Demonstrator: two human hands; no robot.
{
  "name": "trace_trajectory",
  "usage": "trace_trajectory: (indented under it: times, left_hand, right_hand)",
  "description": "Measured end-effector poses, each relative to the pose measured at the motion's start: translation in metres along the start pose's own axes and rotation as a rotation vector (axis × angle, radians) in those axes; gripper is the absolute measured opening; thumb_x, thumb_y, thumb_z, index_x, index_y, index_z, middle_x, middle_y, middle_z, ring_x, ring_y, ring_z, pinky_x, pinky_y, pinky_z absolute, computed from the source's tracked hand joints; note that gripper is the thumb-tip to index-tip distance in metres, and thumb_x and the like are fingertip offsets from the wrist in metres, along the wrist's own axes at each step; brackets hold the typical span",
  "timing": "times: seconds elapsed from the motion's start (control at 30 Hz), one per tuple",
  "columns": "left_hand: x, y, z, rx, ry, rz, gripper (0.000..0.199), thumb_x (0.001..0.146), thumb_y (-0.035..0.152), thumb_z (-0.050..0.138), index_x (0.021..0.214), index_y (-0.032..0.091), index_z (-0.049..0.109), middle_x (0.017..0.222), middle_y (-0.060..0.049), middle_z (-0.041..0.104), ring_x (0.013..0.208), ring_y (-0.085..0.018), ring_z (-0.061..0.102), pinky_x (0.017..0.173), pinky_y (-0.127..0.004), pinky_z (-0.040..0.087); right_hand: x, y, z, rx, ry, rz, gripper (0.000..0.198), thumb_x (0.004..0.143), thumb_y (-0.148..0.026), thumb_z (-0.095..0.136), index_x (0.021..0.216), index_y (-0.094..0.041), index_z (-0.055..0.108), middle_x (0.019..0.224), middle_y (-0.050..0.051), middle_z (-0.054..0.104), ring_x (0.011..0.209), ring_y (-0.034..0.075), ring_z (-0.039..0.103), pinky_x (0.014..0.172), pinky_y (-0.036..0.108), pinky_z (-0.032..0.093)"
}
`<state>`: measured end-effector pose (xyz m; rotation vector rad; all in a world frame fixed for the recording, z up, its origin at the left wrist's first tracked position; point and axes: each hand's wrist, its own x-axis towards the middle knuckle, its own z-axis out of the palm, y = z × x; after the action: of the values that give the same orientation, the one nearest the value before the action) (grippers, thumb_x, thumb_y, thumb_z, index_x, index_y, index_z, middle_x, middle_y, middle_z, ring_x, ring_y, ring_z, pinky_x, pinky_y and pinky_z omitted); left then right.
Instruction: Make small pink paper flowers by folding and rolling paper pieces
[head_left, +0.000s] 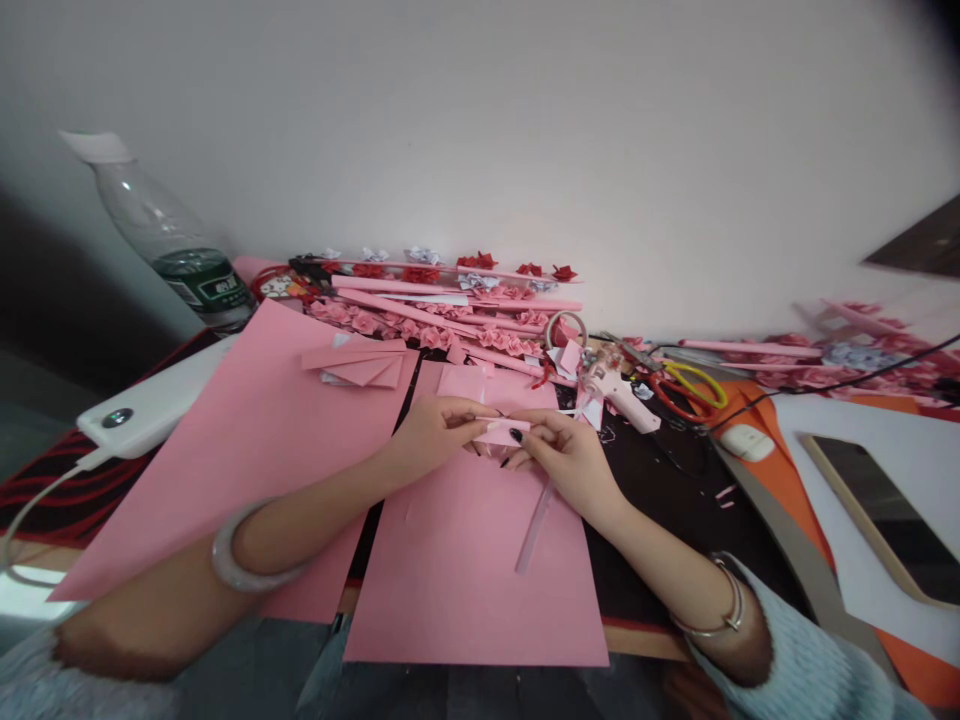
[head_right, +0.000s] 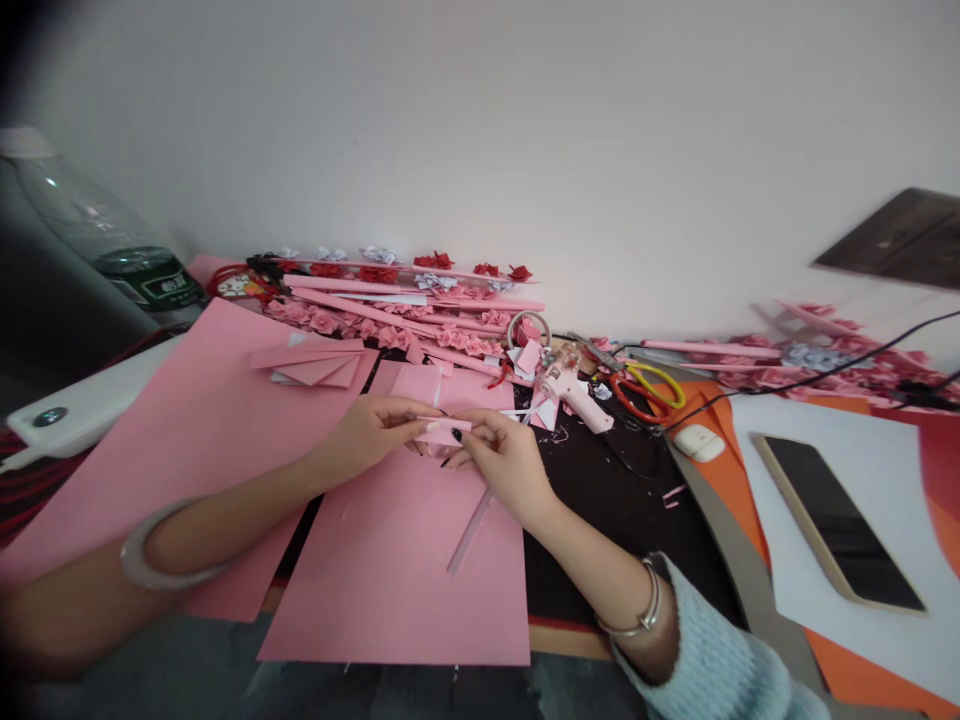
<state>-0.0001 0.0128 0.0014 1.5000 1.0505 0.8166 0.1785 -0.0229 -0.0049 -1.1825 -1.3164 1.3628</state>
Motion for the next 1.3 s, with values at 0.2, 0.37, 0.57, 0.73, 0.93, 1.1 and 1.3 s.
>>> trace_trajectory:
  times: [0.2,0.37,0.57,0.73,0.93,1.1,1.3]
  left_hand:
    - [0.0,-0.003,0.0,-0.034,-0.012,0.005,0.02,0.073,0.018,0.06,0.089,0.01,0.068,0.081,-0.005,0.069,0.065,-0.014,0.063,0.062,-0.025,0.054]
    - [0.001,-0.004,0.0,-0.108,-0.058,-0.083,0.017,0.072,0.019,0.063,0.086,0.01,0.067,0.072,-0.004,0.069,0.06,-0.014,0.064,0.062,-0.027,0.055]
    - [0.004,-0.007,-0.002,-0.068,-0.187,-0.123,0.008,0.072,0.018,0.062,0.074,0.011,0.065,0.062,-0.004,0.067,0.057,-0.012,0.064,0.059,-0.023,0.053]
    - [-0.001,-0.007,-0.001,-0.014,-0.228,-0.074,0.009,0.073,0.019,0.06,0.07,0.011,0.062,0.057,-0.002,0.066,0.054,-0.013,0.063,0.056,-0.022,0.051]
    - [-0.007,-0.008,0.001,0.187,-0.352,0.051,0.011,0.074,0.016,0.055,0.064,0.013,0.057,0.055,-0.001,0.065,0.052,-0.012,0.062,0.047,-0.018,0.042]
    - [-0.006,-0.008,0.001,0.044,-0.427,0.001,0.012,0.075,0.016,0.055,0.065,0.014,0.05,0.053,0.001,0.062,0.053,-0.013,0.064,0.05,-0.019,0.045]
    - [-0.003,-0.008,-0.001,-0.077,-0.428,-0.021,0.011,0.076,0.017,0.057,0.067,0.013,0.052,0.052,0.002,0.061,0.049,-0.011,0.063,0.05,-0.021,0.048]
  right_hand:
    - [0.0,0.0,0.0,0.014,-0.002,-0.011,0.021,0.075,-0.026,0.059,0.094,-0.016,0.06,0.062,0.0,0.066,0.056,0.017,0.067,0.058,0.03,0.055]
    - [0.0,0.001,-0.001,-0.01,-0.012,-0.038,0.019,0.077,-0.025,0.057,0.094,-0.016,0.06,0.062,-0.001,0.065,0.055,0.016,0.067,0.057,0.028,0.055]
    - [0.0,-0.001,-0.001,-0.068,-0.037,-0.049,0.019,0.078,-0.024,0.056,0.094,-0.017,0.06,0.063,-0.001,0.064,0.054,0.014,0.066,0.058,0.027,0.054]
    - [-0.001,0.002,-0.002,-0.238,-0.087,-0.067,0.014,0.079,-0.027,0.055,0.086,-0.015,0.059,0.057,-0.001,0.06,0.048,0.012,0.061,0.049,0.023,0.049]
    - [-0.003,0.002,-0.003,-0.577,-0.21,-0.174,0.014,0.083,-0.021,0.049,0.069,-0.017,0.051,0.049,-0.005,0.046,0.042,0.007,0.044,0.043,0.018,0.033]
    - [-0.004,0.0,-0.003,-0.664,-0.154,-0.219,0.027,0.082,-0.024,0.052,0.058,-0.018,0.04,0.048,-0.006,0.036,0.045,0.007,0.033,0.044,0.019,0.026]
    - [-0.006,-0.001,-0.003,-0.634,-0.106,-0.266,0.03,0.085,-0.024,0.045,0.057,-0.018,0.035,0.051,-0.006,0.033,0.049,0.008,0.031,0.048,0.021,0.025]
